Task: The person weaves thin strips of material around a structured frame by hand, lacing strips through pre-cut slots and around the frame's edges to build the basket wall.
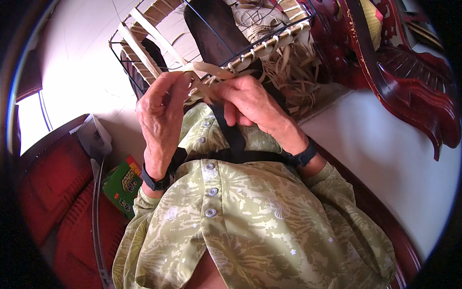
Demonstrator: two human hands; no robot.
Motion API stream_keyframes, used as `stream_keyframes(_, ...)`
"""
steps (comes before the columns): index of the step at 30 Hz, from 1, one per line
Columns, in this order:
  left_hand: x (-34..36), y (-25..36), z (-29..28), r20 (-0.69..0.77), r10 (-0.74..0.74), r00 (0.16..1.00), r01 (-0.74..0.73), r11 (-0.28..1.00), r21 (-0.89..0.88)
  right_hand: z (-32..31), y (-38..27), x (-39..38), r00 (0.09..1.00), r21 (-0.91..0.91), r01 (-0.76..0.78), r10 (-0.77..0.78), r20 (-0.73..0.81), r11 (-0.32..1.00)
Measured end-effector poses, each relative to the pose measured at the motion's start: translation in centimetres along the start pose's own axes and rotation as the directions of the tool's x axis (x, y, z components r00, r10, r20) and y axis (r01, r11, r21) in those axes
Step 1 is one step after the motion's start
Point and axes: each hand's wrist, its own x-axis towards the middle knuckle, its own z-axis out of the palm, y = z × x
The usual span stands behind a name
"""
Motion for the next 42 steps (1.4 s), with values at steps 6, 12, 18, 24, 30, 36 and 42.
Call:
stream_keyframes(6, 0.1, -0.2, -0.1, 0.03, -0.041, 0.999, 0.039, 0.998, 0.054, 0.8, 0.5, 0.3, 0.993, 0.075, 0.047, -0.054, 0.103, 0.996)
stream_keyframes(12, 0.2, -0.2, 0.4, -0.01, -0.079, 0.997, 0.078, 0.996, -0.043, 2.3, 0.6, -0.4, 0.961, -0.024, 0.14, -0.142, -0.238, 0.99)
stream_keyframes(18, 0.5, 1.4, -0.6, 0.037, -0.112, 0.993, 0.112, 0.994, 0.005, -2.8, 3.0, -3.7, 0.88, -0.25, 0.117, -0.217, -0.423, 0.961)
stream_keyframes(24, 0.5, 1.0, 0.2, 0.03, -0.071, 0.997, 0.072, 0.997, -0.04, -14.3, 12.7, -7.5, 0.655, -0.101, -0.132, 0.01, -0.756, 0.986)
stream_keyframes(30, 0.5, 1.4, -0.1, 0.066, -0.093, 0.994, 0.096, 0.994, -0.054, -17.0, 11.5, -6.9, 0.505, -0.435, -0.814, 0.101, -0.857, 0.385)
stream_keyframes(36, 0.6, 0.9, -0.1, 0.072, 0.035, 0.997, -0.037, 0.999, 0.027, -1.0, 2.1, -4.0, 0.784, -0.603, 0.098, -0.434, -0.443, 0.792)
stream_keyframes(42, 0.3, 0.6, -0.3, 0.067, 0.049, 0.997, -0.051, 0.998, 0.024, 0.8, 2.3, 0.1, 0.708, -0.624, 0.189, -0.546, -0.448, 0.758)
